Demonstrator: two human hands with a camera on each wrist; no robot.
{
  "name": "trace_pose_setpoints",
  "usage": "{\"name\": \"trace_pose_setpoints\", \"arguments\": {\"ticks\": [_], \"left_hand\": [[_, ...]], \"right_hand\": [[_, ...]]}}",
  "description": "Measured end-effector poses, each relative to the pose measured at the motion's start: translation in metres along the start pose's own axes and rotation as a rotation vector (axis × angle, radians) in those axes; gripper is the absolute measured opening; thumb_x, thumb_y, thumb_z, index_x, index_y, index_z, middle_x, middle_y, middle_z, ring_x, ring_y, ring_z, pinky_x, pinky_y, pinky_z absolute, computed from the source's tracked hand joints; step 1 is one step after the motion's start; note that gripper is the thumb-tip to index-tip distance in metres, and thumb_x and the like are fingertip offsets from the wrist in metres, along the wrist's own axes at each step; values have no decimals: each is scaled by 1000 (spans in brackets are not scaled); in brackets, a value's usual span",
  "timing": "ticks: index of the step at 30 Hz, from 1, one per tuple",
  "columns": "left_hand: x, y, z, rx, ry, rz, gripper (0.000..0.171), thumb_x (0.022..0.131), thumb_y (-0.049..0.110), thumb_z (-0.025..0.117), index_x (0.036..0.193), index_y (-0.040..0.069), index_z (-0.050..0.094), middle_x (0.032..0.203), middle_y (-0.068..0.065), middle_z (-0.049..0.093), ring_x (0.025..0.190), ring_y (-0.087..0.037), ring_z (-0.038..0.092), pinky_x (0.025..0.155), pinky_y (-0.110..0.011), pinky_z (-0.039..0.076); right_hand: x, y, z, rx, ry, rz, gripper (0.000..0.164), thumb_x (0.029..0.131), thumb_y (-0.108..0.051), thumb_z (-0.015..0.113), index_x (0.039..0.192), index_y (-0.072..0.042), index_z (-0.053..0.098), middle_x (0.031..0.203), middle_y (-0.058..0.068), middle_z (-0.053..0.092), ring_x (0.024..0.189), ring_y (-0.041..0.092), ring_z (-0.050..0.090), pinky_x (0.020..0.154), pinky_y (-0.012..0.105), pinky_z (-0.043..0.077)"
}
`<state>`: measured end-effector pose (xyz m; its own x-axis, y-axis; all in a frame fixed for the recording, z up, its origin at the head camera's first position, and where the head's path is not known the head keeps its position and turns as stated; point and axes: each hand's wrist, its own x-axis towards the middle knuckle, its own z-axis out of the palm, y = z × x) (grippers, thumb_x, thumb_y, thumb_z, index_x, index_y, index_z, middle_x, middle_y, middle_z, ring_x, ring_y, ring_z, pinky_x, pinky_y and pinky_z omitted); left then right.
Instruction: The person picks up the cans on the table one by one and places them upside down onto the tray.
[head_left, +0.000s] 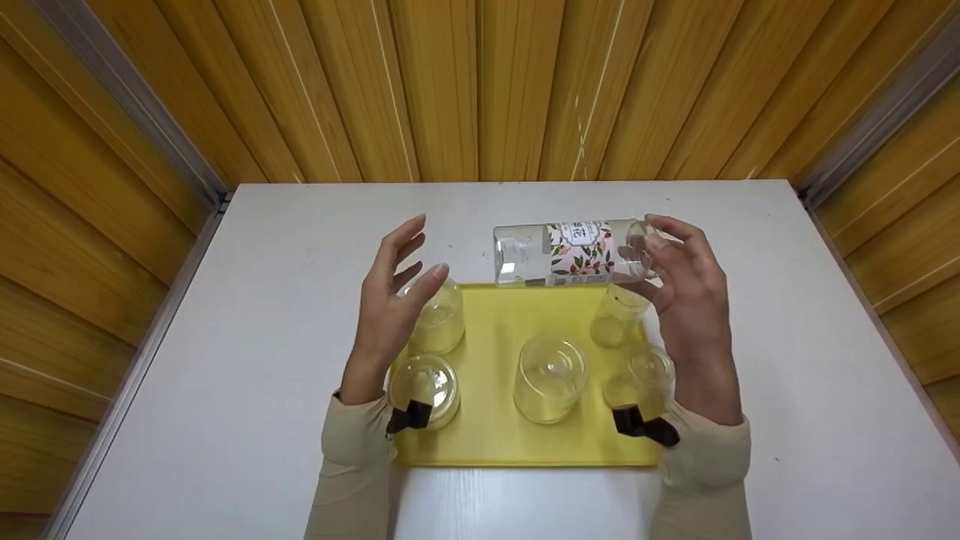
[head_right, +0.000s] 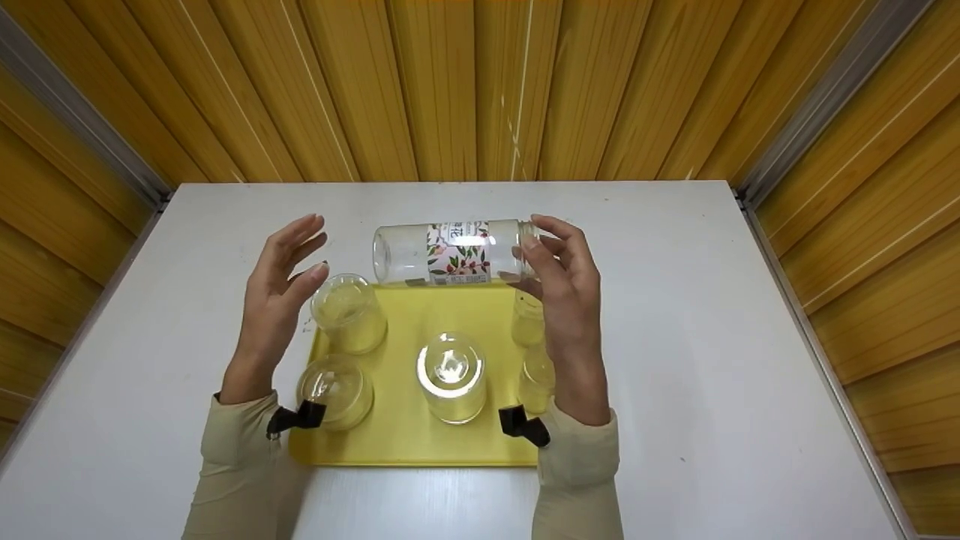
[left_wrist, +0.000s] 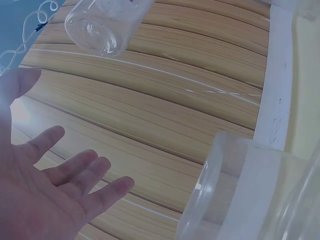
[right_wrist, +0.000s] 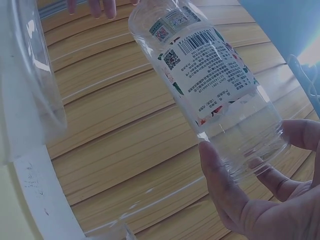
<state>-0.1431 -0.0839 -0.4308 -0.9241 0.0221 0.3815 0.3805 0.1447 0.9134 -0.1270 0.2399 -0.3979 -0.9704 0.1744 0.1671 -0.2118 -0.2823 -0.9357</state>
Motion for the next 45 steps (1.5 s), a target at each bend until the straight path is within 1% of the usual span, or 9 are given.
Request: {"name": "trace_pose_setpoints", "arguments": {"ticks": [10, 17, 24, 27, 32, 36, 40, 45], "left_hand": [[2, 9, 19, -84, -34, 15, 69, 98, 29, 72, 159, 8, 45, 161, -4, 48, 144, -22, 49, 111, -46, 48], [3, 15, 34, -109, -64, 19, 72, 98, 30, 72, 161, 9, 43, 162, -5, 45, 143, -22, 50, 109, -45, 50], [6, 18, 50, -130, -106, 39, 67, 97, 26, 74, 157, 9, 50, 159, -5, 49, 142, -21, 52, 107, -40, 52], [5, 19, 55, -143, -105, 47, 64, 96, 23, 76, 154, 8, 53, 156, -7, 52, 139, -21, 54, 105, -39, 54], [5, 20, 57, -189, -101, 51, 63, 95, 16, 77, 153, 5, 54, 152, -9, 55, 134, -23, 58, 101, -40, 56], [5, 20, 57, -229, -117, 52, 61, 95, 11, 76, 151, 1, 54, 150, -14, 56, 131, -25, 60, 99, -41, 57], [5, 20, 57, -234, -114, 57, 58, 94, 9, 77, 147, 0, 56, 148, -15, 57, 129, -25, 61, 99, -42, 57], [5, 21, 56, -234, -102, 76, 56, 94, 8, 78, 145, 0, 58, 146, -12, 59, 129, -25, 61, 98, -42, 58]], "right_hand": [[1, -2, 0, -6, -11, 2, 29, 108, -17, 61, 134, -7, 63, 118, 19, 64, 111, 31, 65, 82, 39, 63], [0, -1, 0, -35, -15, 4, 31, 108, -18, 59, 137, -7, 62, 122, 22, 60, 113, 33, 65, 82, 38, 63], [0, -1, 2, -25, -13, 9, 31, 108, -18, 59, 137, -8, 62, 122, 21, 60, 113, 32, 65, 83, 39, 63], [0, 0, 4, -22, -13, 12, 31, 108, -18, 60, 137, -8, 62, 122, 20, 60, 113, 33, 65, 83, 39, 63], [0, 0, 5, -35, -17, 14, 31, 108, -19, 60, 137, -8, 61, 123, 21, 59, 113, 33, 64, 82, 38, 63], [0, 0, 5, -32, -15, 16, 31, 108, -18, 60, 137, -8, 61, 123, 21, 59, 114, 33, 64, 82, 38, 63], [0, -1, 4, -46, -24, 20, 32, 108, -18, 59, 138, -8, 61, 125, 21, 58, 114, 33, 64, 82, 38, 63], [0, -2, 2, -79, -45, 25, 34, 108, -19, 58, 140, -7, 59, 128, 21, 54, 112, 32, 64, 83, 37, 62]]}}
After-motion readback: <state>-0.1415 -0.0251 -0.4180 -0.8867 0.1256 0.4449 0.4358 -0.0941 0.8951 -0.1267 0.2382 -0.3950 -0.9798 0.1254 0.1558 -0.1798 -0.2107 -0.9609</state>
